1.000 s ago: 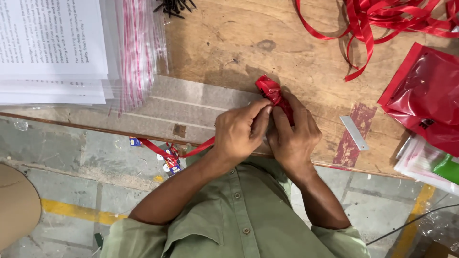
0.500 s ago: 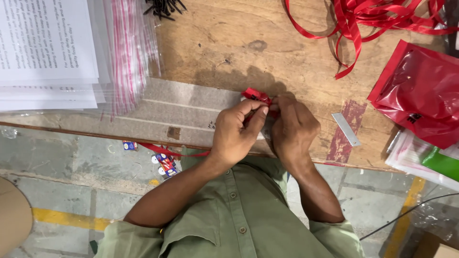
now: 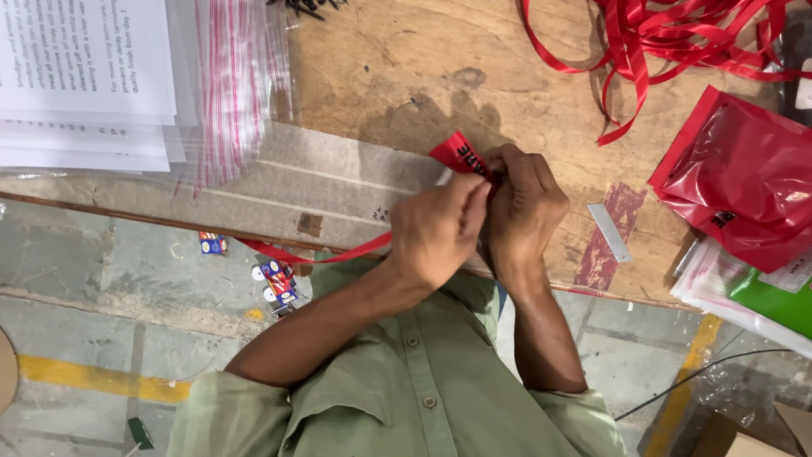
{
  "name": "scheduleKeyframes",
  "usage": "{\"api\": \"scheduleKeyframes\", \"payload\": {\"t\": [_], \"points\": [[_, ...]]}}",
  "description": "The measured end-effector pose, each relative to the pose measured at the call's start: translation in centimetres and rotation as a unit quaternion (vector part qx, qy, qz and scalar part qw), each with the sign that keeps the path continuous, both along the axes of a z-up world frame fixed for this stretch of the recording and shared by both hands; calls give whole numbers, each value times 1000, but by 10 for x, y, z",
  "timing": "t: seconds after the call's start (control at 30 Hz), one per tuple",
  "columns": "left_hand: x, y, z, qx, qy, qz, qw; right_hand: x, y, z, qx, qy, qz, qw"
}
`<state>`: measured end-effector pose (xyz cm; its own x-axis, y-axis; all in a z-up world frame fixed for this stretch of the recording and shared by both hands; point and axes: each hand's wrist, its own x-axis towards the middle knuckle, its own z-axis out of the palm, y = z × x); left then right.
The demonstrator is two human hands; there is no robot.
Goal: The person organizes and packs small components by sorting black zip ties and metal screws from piles on a workbench and placing them into small plastic bags.
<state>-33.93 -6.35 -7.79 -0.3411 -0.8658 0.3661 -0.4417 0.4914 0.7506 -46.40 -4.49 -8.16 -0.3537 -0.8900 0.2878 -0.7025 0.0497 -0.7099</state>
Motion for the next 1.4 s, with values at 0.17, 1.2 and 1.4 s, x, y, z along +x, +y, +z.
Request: {"api": "scheduleKeyframes", "payload": {"t": [0.17, 1.2, 1.4], "points": [[3, -5, 4, 143, 8, 25, 989, -1, -5, -1, 0, 22, -15, 1000], [29, -30, -2, 361, 168, -112, 910, -27, -22, 40, -52, 83, 243, 965], [37, -30, 3, 294, 99, -89, 947, -37, -39, 11, -48, -56, 321, 944]]}}
